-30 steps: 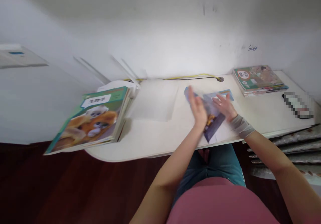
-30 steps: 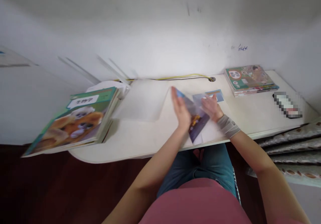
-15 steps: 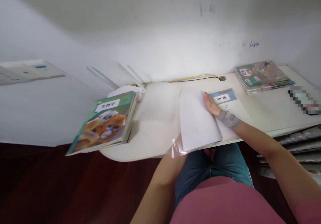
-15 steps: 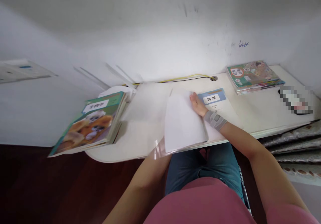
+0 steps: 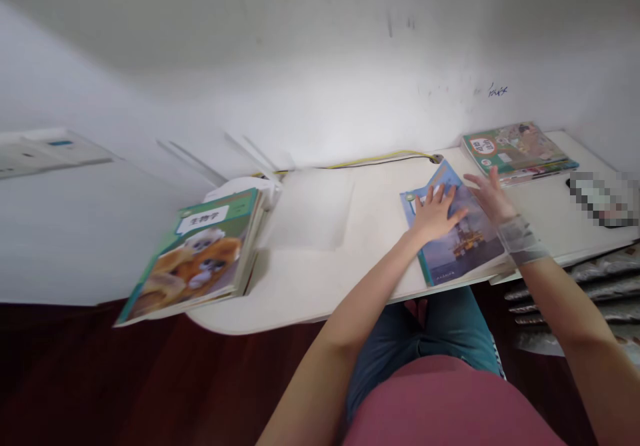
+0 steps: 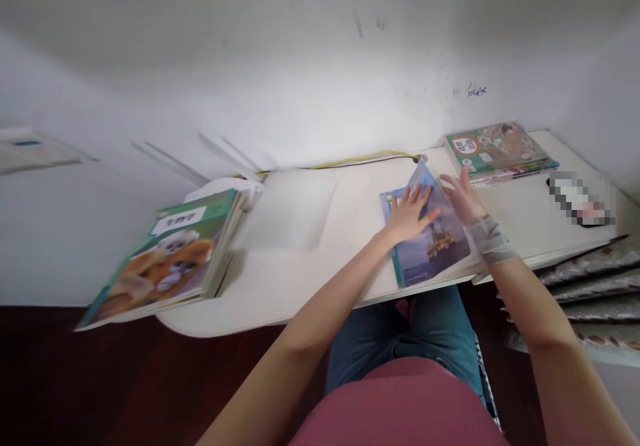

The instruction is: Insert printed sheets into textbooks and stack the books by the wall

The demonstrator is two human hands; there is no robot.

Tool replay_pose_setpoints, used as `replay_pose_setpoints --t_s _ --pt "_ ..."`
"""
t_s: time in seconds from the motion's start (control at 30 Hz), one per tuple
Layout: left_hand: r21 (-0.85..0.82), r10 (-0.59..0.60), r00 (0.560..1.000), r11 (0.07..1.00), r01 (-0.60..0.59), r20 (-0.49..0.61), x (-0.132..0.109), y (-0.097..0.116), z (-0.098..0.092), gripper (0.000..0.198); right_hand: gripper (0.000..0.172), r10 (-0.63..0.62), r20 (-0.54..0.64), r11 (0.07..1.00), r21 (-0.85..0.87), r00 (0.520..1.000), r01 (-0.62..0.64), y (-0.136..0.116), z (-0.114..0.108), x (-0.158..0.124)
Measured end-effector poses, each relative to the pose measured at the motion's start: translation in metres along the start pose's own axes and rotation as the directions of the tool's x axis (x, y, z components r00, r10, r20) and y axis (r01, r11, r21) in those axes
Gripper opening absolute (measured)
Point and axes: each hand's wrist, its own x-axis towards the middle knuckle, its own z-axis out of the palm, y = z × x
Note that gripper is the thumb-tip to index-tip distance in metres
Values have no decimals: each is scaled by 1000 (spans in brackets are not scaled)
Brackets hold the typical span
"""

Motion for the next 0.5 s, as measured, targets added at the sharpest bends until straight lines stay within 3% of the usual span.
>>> replay_pose_setpoints --t_s 0.03,0.1,0.17,0.27,0.4,0.5 --pt "83 28 999 996 -32 46 5 1 4 76 72 51 11 994 95 999 -52 2 -15 -9" --pt "194 72 994 977 -85 77 15 -4 10 78 59 118 33 985 123 993 -121 9 -35 -27" --pt "250 60 997 966 -69 45 26 -19 11 76 56 159 36 987 -5 987 -159 20 -46 -40" --pt "255 -57 998 965 64 -34 38 -48 6 70 64 173 -5 926 -341 985 -164 35 -49 -47" --pt "257 -129 988 955 147 -84 29 -74 -6 61 62 39 -49 646 -761 998 -62 38 -40 -36" --pt "319 -195 977 924 212 -87 -1 -85 -20 60 57 7 7 444 -896 1000 3 26 -27 -15"
